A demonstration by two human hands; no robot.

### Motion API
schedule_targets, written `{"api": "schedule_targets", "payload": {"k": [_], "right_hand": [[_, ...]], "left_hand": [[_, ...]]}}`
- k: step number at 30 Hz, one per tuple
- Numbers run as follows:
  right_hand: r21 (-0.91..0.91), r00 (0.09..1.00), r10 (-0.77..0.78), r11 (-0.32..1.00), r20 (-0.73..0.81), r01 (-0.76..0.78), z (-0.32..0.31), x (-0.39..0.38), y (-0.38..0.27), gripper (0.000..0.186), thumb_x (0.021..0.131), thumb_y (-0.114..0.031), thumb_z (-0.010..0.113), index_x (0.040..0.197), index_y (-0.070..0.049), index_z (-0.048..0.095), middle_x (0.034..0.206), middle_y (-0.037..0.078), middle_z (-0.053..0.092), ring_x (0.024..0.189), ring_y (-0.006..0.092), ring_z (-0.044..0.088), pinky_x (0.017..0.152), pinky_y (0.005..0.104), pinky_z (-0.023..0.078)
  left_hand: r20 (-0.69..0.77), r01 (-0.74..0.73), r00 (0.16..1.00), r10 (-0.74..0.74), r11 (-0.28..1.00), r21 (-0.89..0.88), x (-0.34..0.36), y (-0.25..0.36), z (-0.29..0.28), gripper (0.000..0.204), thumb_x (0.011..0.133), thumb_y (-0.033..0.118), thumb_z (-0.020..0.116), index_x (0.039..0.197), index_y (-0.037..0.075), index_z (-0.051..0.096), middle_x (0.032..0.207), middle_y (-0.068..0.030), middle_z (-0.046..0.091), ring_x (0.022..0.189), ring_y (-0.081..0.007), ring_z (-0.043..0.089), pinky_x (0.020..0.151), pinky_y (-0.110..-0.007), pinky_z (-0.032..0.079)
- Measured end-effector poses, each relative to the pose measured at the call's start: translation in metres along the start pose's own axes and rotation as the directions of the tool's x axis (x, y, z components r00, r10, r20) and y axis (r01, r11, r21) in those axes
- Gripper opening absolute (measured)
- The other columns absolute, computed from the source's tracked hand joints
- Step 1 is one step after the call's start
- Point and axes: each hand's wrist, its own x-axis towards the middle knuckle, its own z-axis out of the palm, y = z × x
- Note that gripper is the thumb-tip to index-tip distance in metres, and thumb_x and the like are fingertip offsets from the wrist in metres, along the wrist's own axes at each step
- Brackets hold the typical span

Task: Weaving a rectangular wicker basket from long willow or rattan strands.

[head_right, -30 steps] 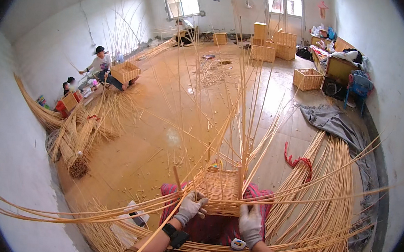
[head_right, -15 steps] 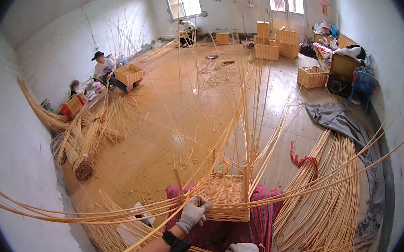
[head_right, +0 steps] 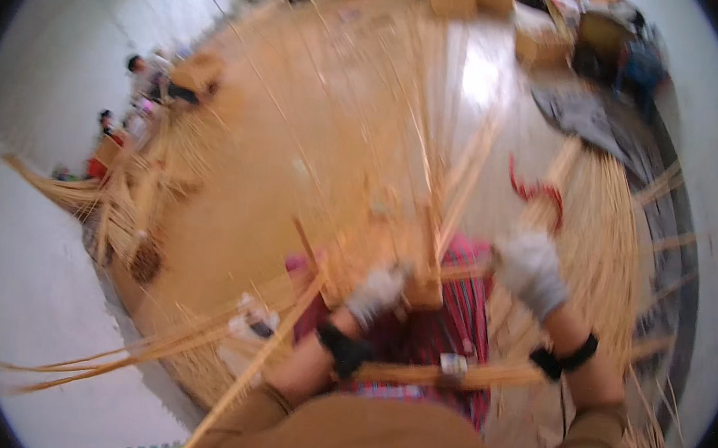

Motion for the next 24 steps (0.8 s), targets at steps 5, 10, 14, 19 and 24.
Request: {"api": "schedule_targets", "payload": {"k": [5,10,14,19,24], "right_hand": [[0.116,0.88,0.08,0.982,0.468,-0.151,-0.061,0.021,0.009,0.03,0.087,-0.039,0.069,0.088,-0.009,0.069,0.083,0.015,0.066,0.082,0.0348,0.065,0.07,0.0457,0.051],[-0.033,0.818,0.178,0.981,0.547,-0.191,-0.046,0.033,0.013,0.026,0.089,-0.036,0.066,0.089,-0.009,0.07,0.081,0.013,0.068,0.08,0.0339,0.067,0.071,0.0449,0.052],[-0.21,0.956,-0.263,0.935,0.13,0.286,-0.039,0.104,-0.003,0.017,0.082,-0.028,0.07,0.081,-0.011,0.068,0.071,0.011,0.064,0.072,0.028,0.068,0.065,0.0419,0.052],[-0.344,0.904,-0.426,0.846,0.022,0.407,0.02,0.194,-0.058,0.009,0.082,-0.019,0.064,0.079,-0.013,0.07,0.074,0.013,0.067,0.072,0.0306,0.068,0.064,0.0439,0.053],[-0.221,0.81,0.036,0.968,0.586,0.116,0.014,0.122,0.024,0.018,0.086,-0.025,0.064,0.093,-0.01,0.071,0.083,0.015,0.071,0.084,0.0327,0.07,0.076,0.0472,0.055]], "left_hand": [[0.145,-0.046,0.986,0.087,0.963,-0.264,0.022,-0.015,-0.02,0.034,0.102,0.032,0.058,0.123,0.004,0.055,0.102,-0.016,0.067,0.059,-0.0262,0.069,0.049,-0.037,0.058],[0.075,-0.025,0.996,0.052,0.948,-0.319,0.022,-0.016,0.0,0.023,0.102,0.018,0.06,0.117,0.0,0.058,0.104,-0.0145,0.068,0.055,-0.0235,0.068,0.04,-0.032,0.055],[-0.08,-0.103,0.993,0.09,0.978,-0.184,0.018,-0.026,0.02,0.023,0.103,0.025,0.058,0.108,0.003,0.063,0.079,-0.0069,0.066,0.046,-0.0156,0.061,0.036,-0.03,0.051],[-0.135,-0.044,0.991,0.012,0.971,-0.236,0.014,-0.028,0.013,0.025,0.103,0.021,0.056,0.119,0.003,0.063,0.089,-0.0128,0.071,0.044,-0.0198,0.063,0.035,-0.033,0.051],[-0.085,-0.139,0.989,0.118,0.941,-0.31,0.012,-0.03,0.01,0.033,0.1,0.024,0.063,0.126,0.004,0.06,0.105,-0.0148,0.07,0.052,-0.021,0.067,0.043,-0.032,0.056]]}}
